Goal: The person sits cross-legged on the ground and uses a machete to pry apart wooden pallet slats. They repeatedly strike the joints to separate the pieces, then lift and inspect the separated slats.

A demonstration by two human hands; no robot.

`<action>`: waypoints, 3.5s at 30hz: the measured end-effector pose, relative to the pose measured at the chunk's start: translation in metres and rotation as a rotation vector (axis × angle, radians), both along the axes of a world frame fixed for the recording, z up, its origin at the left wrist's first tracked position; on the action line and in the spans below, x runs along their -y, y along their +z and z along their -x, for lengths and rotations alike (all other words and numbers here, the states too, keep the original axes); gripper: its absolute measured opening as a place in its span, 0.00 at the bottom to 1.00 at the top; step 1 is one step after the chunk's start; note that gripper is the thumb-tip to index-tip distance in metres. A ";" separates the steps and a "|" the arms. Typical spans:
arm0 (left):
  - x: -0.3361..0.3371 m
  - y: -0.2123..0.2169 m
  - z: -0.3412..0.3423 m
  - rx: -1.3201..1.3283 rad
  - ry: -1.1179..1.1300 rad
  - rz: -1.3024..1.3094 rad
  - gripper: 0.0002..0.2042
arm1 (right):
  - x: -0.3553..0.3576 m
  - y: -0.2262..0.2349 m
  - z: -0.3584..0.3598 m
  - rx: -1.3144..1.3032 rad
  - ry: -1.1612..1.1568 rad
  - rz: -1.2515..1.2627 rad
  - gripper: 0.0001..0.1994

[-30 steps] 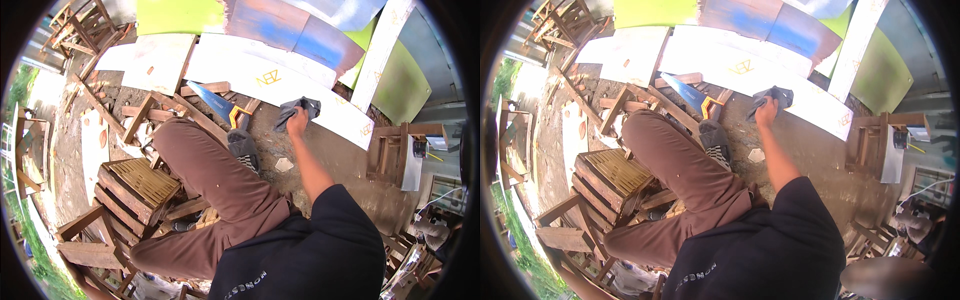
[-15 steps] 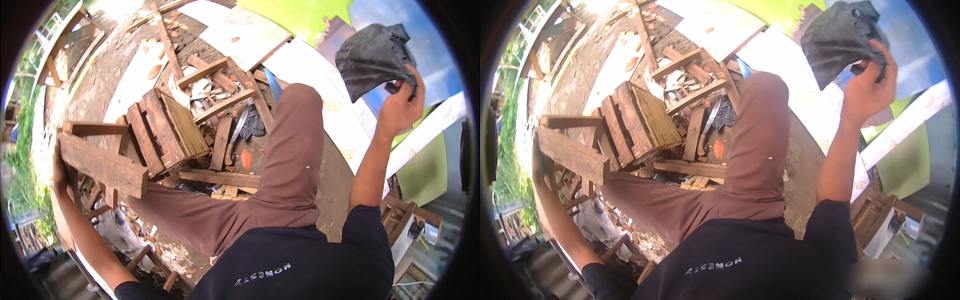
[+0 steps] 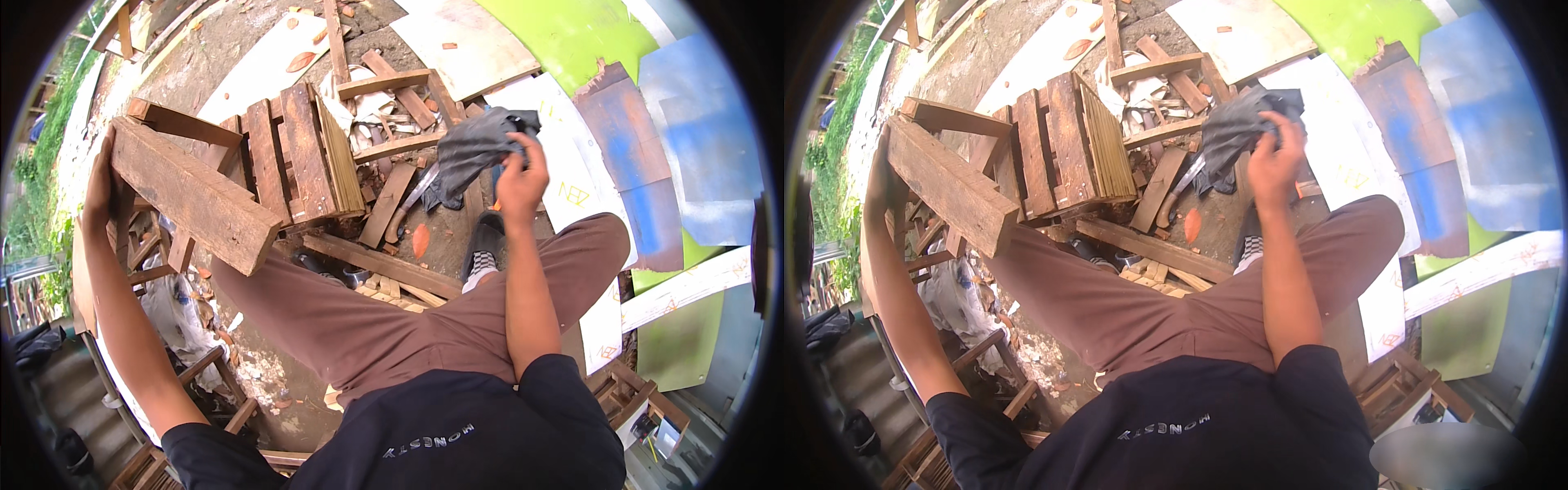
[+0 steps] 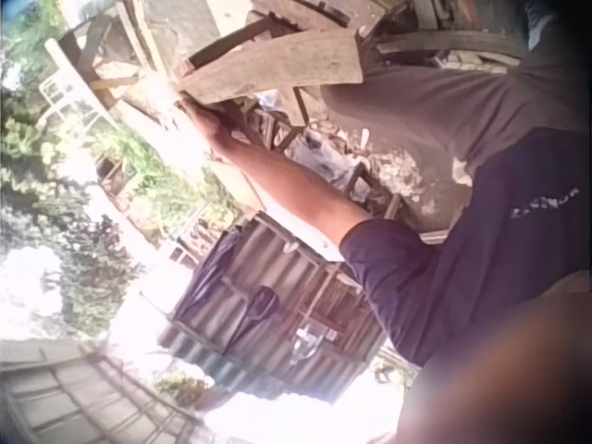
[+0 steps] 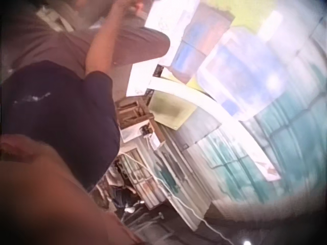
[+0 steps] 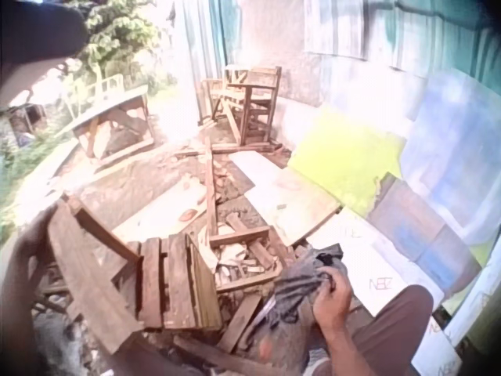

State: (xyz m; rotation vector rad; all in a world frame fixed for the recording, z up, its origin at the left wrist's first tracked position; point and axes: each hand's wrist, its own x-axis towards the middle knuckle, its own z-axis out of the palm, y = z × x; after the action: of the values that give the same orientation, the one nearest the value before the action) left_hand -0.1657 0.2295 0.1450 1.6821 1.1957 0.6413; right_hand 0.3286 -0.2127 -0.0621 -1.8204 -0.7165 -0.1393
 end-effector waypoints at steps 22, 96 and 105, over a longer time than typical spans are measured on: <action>0.057 0.023 -0.054 0.159 0.302 0.186 0.34 | 0.011 -0.206 0.031 -0.440 0.958 1.232 0.23; 0.029 0.011 -0.040 0.229 0.219 0.300 0.36 | 0.044 -0.156 -0.007 -1.468 0.576 0.444 0.20; -0.006 0.003 -0.013 -0.117 0.172 0.077 0.40 | 0.029 -0.189 -0.012 -1.039 0.497 0.576 0.10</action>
State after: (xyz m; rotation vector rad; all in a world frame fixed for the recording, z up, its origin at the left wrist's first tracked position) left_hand -0.1525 0.2353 0.1477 1.5812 1.4427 0.5993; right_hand 0.3405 -0.2420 -0.2510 -1.8336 -0.4246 1.3589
